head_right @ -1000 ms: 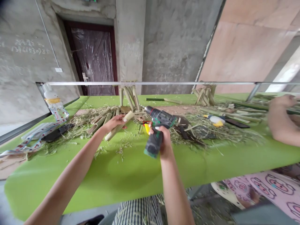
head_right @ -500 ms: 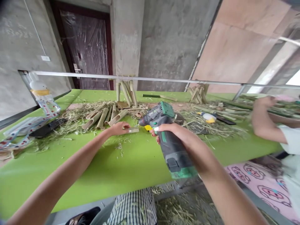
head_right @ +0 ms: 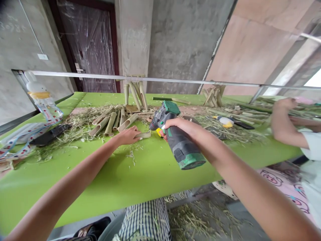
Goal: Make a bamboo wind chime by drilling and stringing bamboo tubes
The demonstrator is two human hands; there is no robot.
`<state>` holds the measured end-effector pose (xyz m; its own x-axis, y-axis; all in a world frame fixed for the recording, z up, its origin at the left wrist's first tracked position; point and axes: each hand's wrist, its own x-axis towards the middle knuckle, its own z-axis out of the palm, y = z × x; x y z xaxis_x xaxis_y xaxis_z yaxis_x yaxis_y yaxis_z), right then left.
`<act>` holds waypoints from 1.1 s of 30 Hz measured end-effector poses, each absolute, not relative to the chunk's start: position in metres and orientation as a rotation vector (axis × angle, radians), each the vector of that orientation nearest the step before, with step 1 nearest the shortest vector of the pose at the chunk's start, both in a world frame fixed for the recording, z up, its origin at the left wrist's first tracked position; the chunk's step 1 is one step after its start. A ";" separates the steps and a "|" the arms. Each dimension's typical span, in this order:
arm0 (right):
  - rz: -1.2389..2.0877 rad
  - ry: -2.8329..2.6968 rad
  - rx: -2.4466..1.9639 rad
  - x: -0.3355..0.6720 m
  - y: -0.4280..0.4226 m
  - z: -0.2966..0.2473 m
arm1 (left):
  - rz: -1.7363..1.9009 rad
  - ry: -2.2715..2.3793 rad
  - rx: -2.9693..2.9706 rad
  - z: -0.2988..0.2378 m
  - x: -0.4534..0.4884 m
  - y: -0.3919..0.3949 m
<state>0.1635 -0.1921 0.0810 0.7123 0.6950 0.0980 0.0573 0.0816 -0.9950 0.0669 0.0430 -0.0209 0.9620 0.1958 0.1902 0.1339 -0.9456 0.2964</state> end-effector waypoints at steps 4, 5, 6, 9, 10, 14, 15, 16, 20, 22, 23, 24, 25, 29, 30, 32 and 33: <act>0.925 -0.537 -1.690 0.180 -0.186 0.077 | 0.260 0.204 2.854 -0.021 0.065 0.043; 0.971 -0.517 -1.717 0.183 -0.185 0.078 | 0.247 0.198 2.864 -0.022 0.065 0.043; 1.000 -0.506 -1.737 0.185 -0.184 0.080 | 0.239 0.195 2.869 -0.022 0.065 0.043; 1.016 -0.552 -1.763 0.188 -0.179 0.086 | 0.239 0.198 2.871 -0.021 0.066 0.042; 1.015 -0.588 -1.756 0.188 -0.177 0.088 | 0.230 0.203 2.880 -0.021 0.067 0.042; 1.039 -0.697 -1.748 0.188 -0.171 0.097 | 0.138 0.236 2.942 -0.019 0.066 0.040; 1.043 -0.703 -1.762 0.188 -0.170 0.099 | 0.126 0.244 2.955 -0.019 0.066 0.040; 1.041 -0.703 -1.779 0.187 -0.170 0.101 | 0.125 0.248 2.963 -0.018 0.066 0.040; 1.060 -0.695 -1.818 0.183 -0.170 0.104 | 0.127 0.253 2.988 -0.019 0.067 0.039; 1.088 -0.681 -1.822 0.183 -0.170 0.105 | 0.123 0.255 2.997 -0.018 0.067 0.038; 1.100 -0.673 -1.826 0.183 -0.170 0.105 | 0.124 0.258 3.000 -0.018 0.067 0.038; 1.110 -0.665 -1.832 0.184 -0.169 0.105 | 0.125 0.259 3.004 -0.018 0.067 0.037; 1.118 -0.665 -1.837 0.185 -0.168 0.106 | 0.126 0.260 3.010 -0.017 0.067 0.037; 1.144 -0.743 -1.839 0.188 -0.163 0.108 | 0.111 0.265 3.020 -0.013 0.066 0.034; 1.131 -0.772 -1.851 0.188 -0.161 0.108 | 0.107 0.269 3.019 -0.013 0.066 0.034; 1.064 -0.833 -1.914 0.185 -0.160 0.109 | 0.104 0.277 3.015 -0.012 0.065 0.033; 0.998 -0.881 -1.964 0.183 -0.160 0.110 | 0.104 0.281 3.014 -0.012 0.065 0.033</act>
